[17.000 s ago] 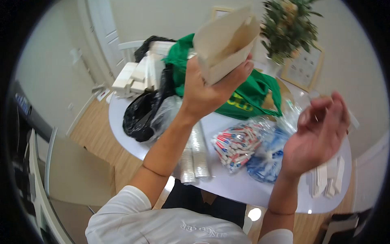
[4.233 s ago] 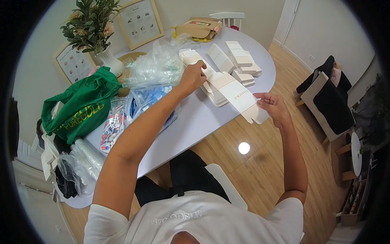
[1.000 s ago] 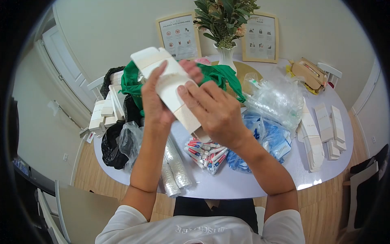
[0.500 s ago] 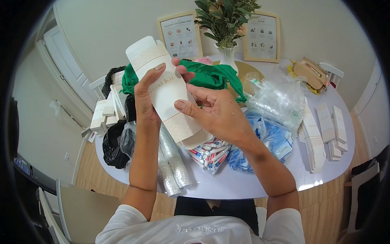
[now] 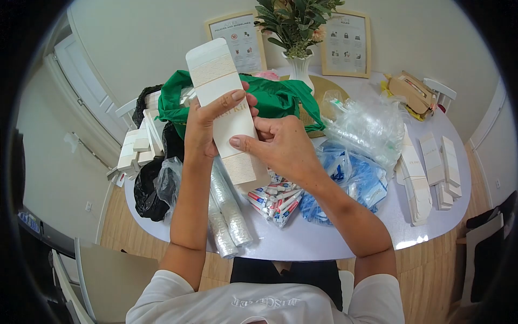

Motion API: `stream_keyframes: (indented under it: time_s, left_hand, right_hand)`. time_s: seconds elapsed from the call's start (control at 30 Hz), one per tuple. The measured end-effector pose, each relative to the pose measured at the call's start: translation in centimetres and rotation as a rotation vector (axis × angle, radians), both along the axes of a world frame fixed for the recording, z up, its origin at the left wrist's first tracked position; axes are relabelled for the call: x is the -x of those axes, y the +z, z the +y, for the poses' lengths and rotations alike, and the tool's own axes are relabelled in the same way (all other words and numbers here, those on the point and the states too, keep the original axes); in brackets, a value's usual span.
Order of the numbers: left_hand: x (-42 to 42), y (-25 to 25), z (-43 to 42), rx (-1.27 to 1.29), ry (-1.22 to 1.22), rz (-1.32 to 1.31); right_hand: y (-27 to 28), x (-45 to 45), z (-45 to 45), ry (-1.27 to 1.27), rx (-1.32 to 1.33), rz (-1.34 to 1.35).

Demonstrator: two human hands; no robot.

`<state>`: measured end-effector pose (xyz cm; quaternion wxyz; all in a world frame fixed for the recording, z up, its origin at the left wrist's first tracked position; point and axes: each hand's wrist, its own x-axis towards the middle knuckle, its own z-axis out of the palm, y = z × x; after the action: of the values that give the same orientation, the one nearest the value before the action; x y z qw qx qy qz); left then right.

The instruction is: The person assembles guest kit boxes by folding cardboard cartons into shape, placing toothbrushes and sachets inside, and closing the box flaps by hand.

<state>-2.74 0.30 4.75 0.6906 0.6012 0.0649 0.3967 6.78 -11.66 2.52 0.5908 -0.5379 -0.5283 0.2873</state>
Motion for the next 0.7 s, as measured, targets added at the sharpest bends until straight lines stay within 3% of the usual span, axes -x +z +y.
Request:
stream_keyframes:
  time_s: [0.5, 0.6, 0.7]
  left_hand:
    - [0.6, -0.1, 2.3, 0.154, 0.048, -0.023]
    - [0.6, 0.0, 2.1, 0.122, 0.059, -0.004]
    - [0.5, -0.1, 1.9, 0.111, 0.063, -0.005]
  right_hand:
    - [-1.2, -0.8, 0.9, 0.162, 0.037, 0.212]
    - [-2.0, -1.2, 1.3, 0.101, -0.004, 0.034]
    - [-1.9, -1.3, 1.1, 0.066, 0.050, 0.027]
